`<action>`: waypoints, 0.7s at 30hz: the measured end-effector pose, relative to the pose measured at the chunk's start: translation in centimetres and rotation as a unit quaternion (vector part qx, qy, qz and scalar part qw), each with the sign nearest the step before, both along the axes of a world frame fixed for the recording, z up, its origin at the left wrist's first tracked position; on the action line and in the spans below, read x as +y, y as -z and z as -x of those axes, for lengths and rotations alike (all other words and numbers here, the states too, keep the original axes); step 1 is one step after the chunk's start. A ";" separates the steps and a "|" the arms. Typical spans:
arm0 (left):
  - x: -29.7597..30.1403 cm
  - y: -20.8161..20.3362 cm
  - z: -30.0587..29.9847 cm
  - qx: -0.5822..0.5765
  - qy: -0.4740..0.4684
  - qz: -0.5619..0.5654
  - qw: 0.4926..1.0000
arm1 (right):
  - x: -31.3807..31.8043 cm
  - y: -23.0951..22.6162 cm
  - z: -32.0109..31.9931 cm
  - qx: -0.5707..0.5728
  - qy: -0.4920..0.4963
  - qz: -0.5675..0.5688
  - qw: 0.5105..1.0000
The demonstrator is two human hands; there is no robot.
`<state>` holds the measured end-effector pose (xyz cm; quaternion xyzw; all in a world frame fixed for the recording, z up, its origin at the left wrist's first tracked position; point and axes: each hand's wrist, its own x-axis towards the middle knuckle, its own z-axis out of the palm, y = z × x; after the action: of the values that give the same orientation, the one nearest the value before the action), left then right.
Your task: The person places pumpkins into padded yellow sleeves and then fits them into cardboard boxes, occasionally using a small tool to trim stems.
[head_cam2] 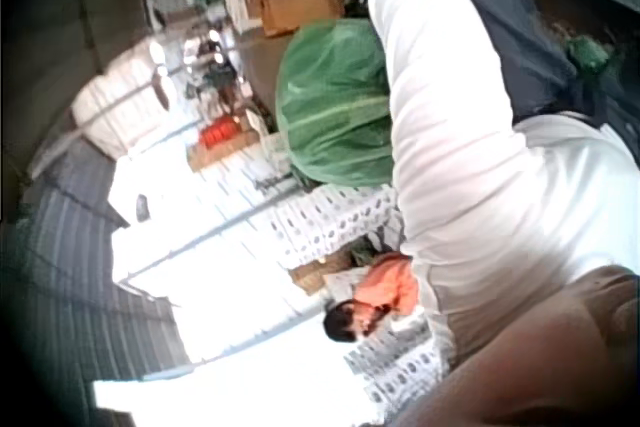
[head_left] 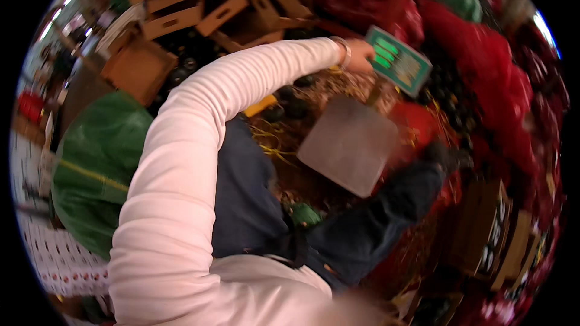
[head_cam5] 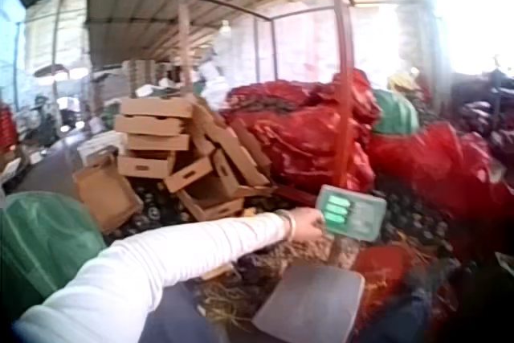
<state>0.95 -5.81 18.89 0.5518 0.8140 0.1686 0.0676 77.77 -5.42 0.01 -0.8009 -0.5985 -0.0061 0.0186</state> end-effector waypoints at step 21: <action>-69.3 22.4 18.8 0.160 -0.629 0.267 0.712 | 12.8 -4.7 47.0 0.091 -0.635 0.253 0.725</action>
<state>-17.82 -75.15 -3.53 -0.1100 0.9828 -0.1431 -0.0402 30.79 7.38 4.73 -0.2057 -0.9418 0.2315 -0.1307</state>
